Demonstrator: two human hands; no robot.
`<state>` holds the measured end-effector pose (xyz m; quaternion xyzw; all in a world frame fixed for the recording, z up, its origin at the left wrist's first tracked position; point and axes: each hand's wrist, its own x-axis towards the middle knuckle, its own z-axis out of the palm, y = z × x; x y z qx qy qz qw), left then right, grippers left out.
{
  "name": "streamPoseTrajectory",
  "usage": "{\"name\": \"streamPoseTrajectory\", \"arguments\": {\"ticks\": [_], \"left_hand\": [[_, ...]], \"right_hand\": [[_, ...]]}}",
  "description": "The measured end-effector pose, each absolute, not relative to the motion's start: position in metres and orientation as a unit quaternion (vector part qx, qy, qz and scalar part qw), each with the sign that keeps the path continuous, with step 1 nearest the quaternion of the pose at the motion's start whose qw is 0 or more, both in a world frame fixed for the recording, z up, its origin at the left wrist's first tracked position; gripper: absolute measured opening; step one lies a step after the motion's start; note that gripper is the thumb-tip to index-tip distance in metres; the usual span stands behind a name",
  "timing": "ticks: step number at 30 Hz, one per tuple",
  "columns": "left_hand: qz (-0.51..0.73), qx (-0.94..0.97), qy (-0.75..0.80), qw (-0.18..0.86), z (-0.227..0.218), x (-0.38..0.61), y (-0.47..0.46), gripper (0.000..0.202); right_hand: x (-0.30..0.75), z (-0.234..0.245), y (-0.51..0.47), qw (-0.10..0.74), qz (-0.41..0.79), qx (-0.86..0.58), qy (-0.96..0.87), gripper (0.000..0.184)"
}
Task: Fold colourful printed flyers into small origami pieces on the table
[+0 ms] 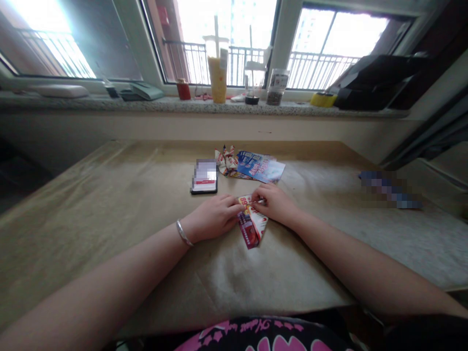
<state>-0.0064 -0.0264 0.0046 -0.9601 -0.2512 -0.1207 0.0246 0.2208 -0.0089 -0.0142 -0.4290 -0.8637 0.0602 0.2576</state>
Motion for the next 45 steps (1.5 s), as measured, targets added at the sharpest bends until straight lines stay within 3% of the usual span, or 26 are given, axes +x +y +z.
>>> {"name": "streamPoseTrajectory", "arguments": {"ticks": [11,18,22,32,41,45], "left_hand": [[-0.158,-0.956,-0.245,-0.033,0.005,-0.014,-0.021,0.025],[-0.156,-0.958,-0.24,-0.026,0.001,-0.018,-0.018,0.028],[-0.154,-0.96,-0.234,-0.017,0.0,-0.017,-0.018,0.03],[-0.133,-0.957,-0.259,0.014,0.0,-0.01,-0.021,0.038],[-0.141,-0.951,-0.274,0.0,0.0,-0.006,-0.021,0.035],[-0.149,-0.948,-0.282,-0.006,-0.002,-0.005,-0.022,0.034]], "right_hand": [[0.242,0.004,-0.015,0.184,0.106,-0.316,-0.925,0.023],[0.248,0.001,-0.018,0.16,0.076,-0.328,-0.928,0.024],[0.242,-0.004,-0.017,0.18,0.071,-0.36,-0.913,0.028],[0.23,-0.013,-0.012,0.227,0.07,-0.415,-0.878,0.013],[0.219,-0.019,-0.008,0.262,0.046,-0.416,-0.87,0.016],[0.222,-0.011,-0.012,0.261,0.031,-0.401,-0.878,0.028]]}}
